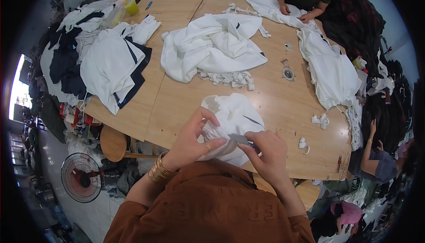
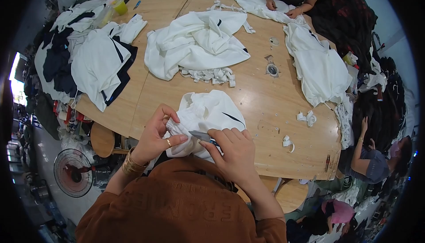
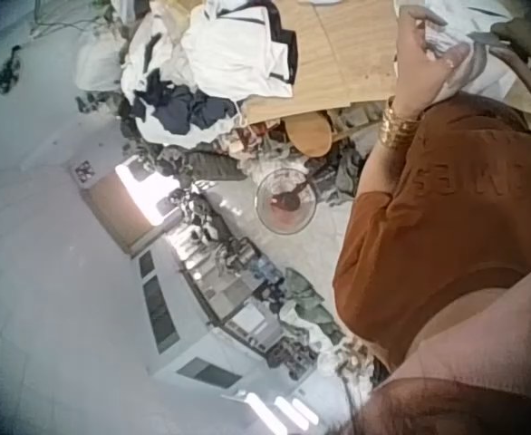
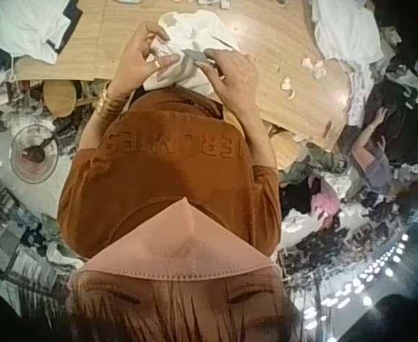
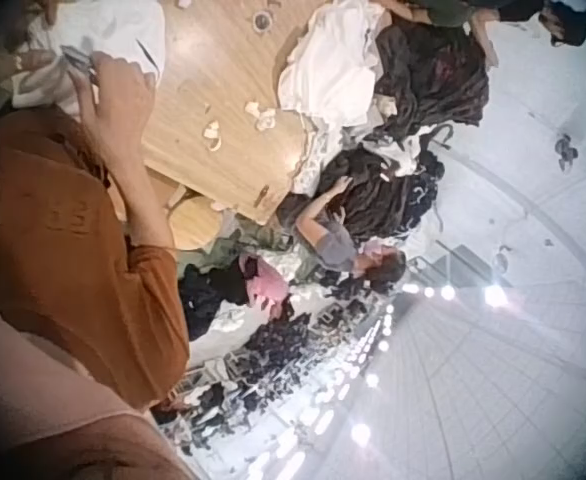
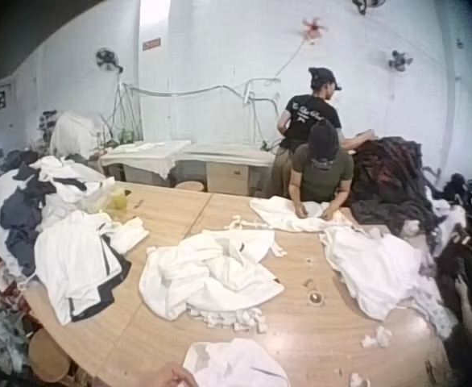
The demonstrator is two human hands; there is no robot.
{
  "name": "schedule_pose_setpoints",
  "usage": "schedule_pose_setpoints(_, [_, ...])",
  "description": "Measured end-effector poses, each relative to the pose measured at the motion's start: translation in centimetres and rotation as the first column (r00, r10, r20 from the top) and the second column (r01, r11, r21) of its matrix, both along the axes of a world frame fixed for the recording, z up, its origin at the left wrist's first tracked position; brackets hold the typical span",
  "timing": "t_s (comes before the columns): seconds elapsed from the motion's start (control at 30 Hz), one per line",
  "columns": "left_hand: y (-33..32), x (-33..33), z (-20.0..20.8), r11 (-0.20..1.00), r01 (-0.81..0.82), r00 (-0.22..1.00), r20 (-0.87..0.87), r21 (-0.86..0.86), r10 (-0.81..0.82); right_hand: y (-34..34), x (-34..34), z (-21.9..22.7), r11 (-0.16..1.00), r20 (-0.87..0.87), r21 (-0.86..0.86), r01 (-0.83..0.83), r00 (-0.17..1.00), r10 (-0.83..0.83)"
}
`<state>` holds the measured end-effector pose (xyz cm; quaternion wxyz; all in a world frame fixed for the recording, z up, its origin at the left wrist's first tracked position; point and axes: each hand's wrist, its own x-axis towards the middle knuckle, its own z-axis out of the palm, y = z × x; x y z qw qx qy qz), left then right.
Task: Trimming excess threads from white garments using a small thread clipper.
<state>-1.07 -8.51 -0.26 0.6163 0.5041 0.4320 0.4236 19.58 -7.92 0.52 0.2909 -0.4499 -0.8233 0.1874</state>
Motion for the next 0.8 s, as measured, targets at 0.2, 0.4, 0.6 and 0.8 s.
schedule_pose_setpoints(0.2, [0.3,-0.1,0.1,1.000,-0.025,1.000,0.014,0.002,0.025,0.2,-0.3,0.1,0.998,-0.087,-0.040,0.038,0.995,-0.041])
schedule_pose_setpoints(0.4, [0.4,-1.1,-0.5,0.998,0.044,0.999,-0.013,0.055,-0.044,0.0,-1.0,-1.0,0.976,-0.382,-0.215,-0.040,0.923,-0.047])
schedule_pose_setpoints(0.6, [1.3,-4.1,-0.2,0.957,0.285,0.958,0.004,0.059,-0.286,0.7,-4.7,-0.7,0.745,-0.460,-0.626,-0.231,0.881,-0.113])
schedule_pose_setpoints(0.8, [2.9,-8.5,-1.7,0.943,0.315,0.938,0.188,-0.103,-0.292,1.7,-8.9,0.2,0.836,-0.294,-0.544,-0.074,0.950,-0.107])
